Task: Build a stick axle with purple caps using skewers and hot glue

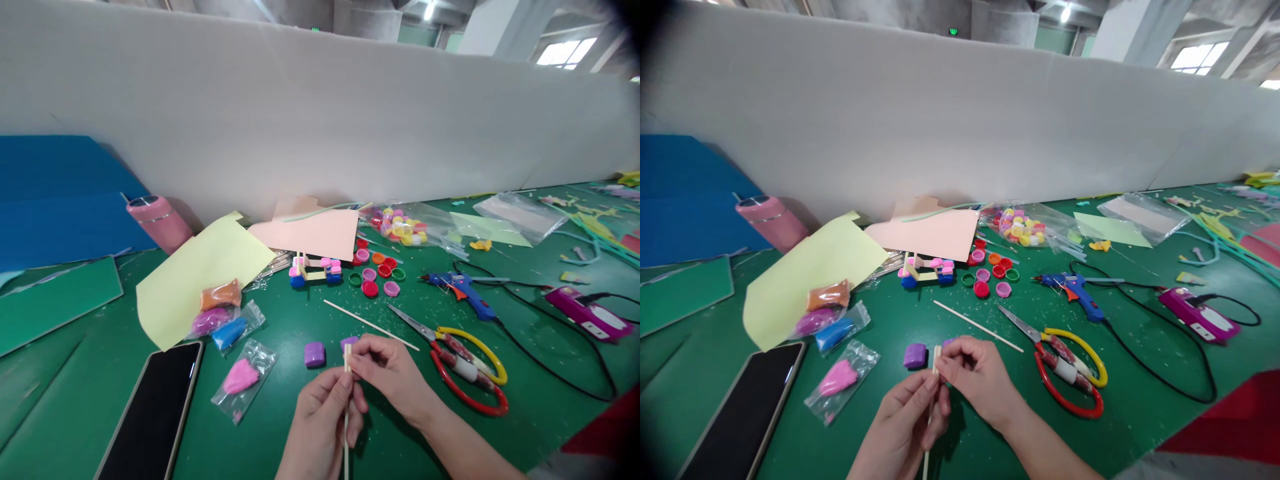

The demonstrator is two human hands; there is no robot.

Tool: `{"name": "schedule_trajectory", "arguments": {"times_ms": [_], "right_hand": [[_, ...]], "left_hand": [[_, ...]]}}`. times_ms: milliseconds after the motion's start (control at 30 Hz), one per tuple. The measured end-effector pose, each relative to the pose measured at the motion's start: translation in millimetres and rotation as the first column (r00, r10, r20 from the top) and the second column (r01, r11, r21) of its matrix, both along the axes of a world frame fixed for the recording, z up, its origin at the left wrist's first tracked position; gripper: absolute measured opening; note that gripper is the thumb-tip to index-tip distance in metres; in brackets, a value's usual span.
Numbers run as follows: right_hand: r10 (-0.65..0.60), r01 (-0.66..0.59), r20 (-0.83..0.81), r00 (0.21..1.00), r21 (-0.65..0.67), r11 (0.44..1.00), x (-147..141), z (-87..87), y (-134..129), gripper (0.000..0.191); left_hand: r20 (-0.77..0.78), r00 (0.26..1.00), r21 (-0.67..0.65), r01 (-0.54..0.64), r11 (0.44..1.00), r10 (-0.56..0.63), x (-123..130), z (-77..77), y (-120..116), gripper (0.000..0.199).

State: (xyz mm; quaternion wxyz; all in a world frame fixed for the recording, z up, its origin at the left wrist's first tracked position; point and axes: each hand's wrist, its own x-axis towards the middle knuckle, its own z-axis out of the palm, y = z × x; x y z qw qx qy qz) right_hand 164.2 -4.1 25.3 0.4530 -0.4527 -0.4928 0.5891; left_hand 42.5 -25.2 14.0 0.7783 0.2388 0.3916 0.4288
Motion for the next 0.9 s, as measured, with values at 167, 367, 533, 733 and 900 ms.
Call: {"name": "schedule_trajectory", "arguments": {"times_ms": [167, 367, 533, 733, 900], "right_hand": [[0.016, -0.016, -0.015, 1.000, -0.013, 1.000, -0.2, -0.1, 0.9, 0.025], [-0.004, 0.003, -0.011, 1.000, -0.027, 1.000, -2.0, 0.8, 1.1, 0.027], [-0.002, 0.003, 0.005, 1.000, -0.065, 0.998, -3.6, 0.8, 1.8, 0.028], [-0.073, 0.076, 0.037, 0.997, -0.108, 0.991, -4.7, 1.7, 8.2, 0.031], [-0.122, 0.127, 0.047, 0.991, -0.128, 0.984, -3.8, 2.6, 12.7, 0.031]], "left_hand": [[0.005, 1.000, 0.002, -0.002, 1.000, 0.002, 0.2, 0.4, 1.0, 0.029], [-0.006, 1.000, 0.007, -0.013, 1.000, 0.013, 0.9, 3.0, 0.2, 0.026], [-0.007, 1.000, -0.005, -0.009, 1.000, 0.009, 2.5, 2.1, 0.0, 0.026], [0.076, 0.997, -0.072, 0.003, 0.997, 0.002, 1.7, 5.9, 2.0, 0.021], [0.144, 0.990, -0.136, 0.014, 0.991, 0.006, 0.7, 6.2, 1.8, 0.020]]}}
